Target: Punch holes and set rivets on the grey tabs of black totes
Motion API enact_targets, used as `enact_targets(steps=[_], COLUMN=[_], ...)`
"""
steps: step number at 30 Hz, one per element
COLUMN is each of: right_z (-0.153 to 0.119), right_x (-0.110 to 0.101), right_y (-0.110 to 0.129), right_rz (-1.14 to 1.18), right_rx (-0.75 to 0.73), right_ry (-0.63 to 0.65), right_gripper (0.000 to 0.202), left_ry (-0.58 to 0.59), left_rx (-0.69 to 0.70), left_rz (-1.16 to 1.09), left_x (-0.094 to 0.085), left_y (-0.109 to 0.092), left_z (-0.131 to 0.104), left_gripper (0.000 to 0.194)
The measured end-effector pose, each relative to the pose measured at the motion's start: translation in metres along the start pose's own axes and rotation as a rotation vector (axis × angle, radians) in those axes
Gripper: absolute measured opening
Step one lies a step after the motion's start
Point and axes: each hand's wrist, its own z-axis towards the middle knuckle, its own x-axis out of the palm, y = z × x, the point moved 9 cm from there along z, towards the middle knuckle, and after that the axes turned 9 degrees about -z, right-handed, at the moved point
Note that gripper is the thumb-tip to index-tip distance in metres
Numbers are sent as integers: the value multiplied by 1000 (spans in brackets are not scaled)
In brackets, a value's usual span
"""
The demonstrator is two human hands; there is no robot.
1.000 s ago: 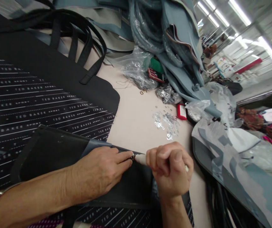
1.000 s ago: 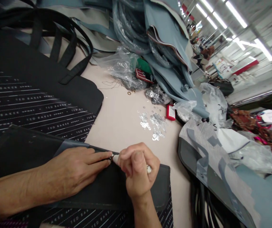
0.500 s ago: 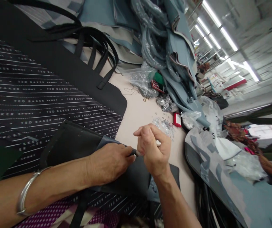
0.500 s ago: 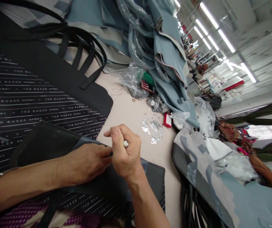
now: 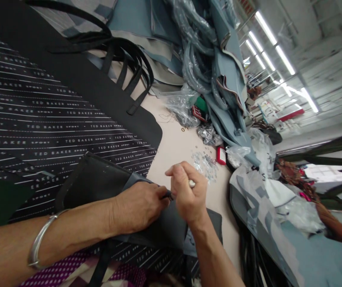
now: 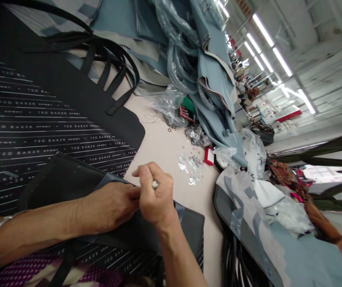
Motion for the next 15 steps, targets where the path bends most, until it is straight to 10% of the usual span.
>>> enact_targets(steps=[7,11,15], right_z=[-24,-33,-71], right_x=[-45,-28,-45], right_y=[6,-23,-33], right_rz=[424,322,-289], right_rx=[-85,159,385], right_ry=[-455,-284,68], right_gripper=[24,34,31], left_ry=[20,12,-20], left_rx=[-79,-103,-85], left_rz=[17,20,38], left_x=[-10,-11,-15], left_y=[0,3,3], left_z=[0,1,2], left_gripper=[8,9,11])
